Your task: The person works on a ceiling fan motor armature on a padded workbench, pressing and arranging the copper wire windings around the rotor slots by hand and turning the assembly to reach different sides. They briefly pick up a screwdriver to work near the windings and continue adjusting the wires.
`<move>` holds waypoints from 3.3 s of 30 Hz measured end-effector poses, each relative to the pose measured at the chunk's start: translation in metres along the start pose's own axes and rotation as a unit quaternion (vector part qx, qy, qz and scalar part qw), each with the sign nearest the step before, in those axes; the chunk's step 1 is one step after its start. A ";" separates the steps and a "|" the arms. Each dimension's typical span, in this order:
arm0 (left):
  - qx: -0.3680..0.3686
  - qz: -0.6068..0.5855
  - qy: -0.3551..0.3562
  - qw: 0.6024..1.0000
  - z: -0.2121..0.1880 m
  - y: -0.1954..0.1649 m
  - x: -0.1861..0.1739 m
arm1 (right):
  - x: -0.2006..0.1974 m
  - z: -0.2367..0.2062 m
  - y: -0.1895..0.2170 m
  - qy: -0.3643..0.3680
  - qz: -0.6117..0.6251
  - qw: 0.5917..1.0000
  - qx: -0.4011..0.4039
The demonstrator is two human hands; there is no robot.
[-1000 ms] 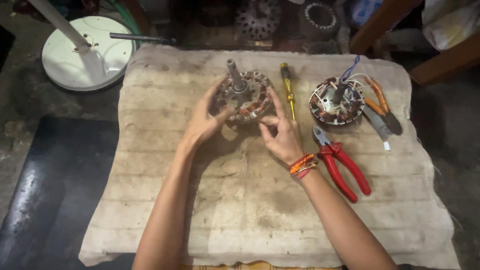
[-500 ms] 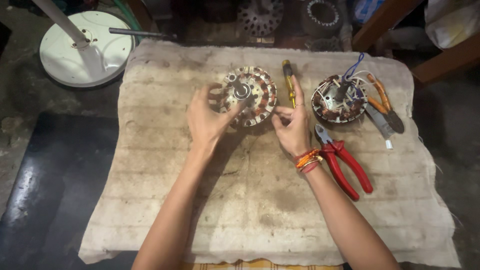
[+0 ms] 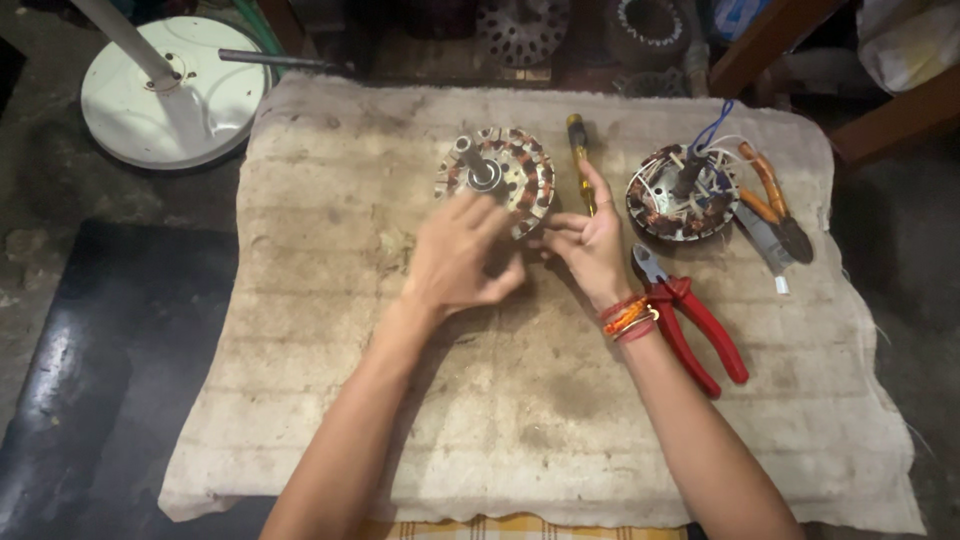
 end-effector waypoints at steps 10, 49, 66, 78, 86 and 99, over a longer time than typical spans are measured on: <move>-0.029 -0.117 -0.043 0.992 0.011 -0.010 -0.016 | -0.009 0.003 -0.006 0.063 0.120 0.985 0.109; 0.000 -0.069 -0.110 0.992 0.010 -0.010 -0.009 | -0.005 -0.012 0.016 0.077 0.060 0.988 0.116; -0.037 -0.018 -0.140 0.989 0.003 -0.006 0.001 | -0.003 -0.013 0.016 0.036 -0.065 0.992 0.098; -0.072 -0.046 -0.179 0.980 0.003 -0.002 -0.004 | 0.005 -0.033 0.026 0.373 0.147 0.885 0.235; -0.061 -0.043 -0.184 0.980 0.003 -0.003 -0.006 | -0.005 -0.027 0.014 0.418 0.147 0.873 0.201; -0.098 -0.011 -0.204 0.974 0.002 -0.010 -0.007 | -0.034 0.024 0.014 0.103 0.004 0.994 -0.035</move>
Point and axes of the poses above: each hand's wrist, its own z-axis towards the middle knuckle, its own x-axis out of the palm, y = z × x, the point moved 5 cm from there along z, towards the middle knuckle, and after that the axes turned 7 degrees about -y, right-handed, at the moved point
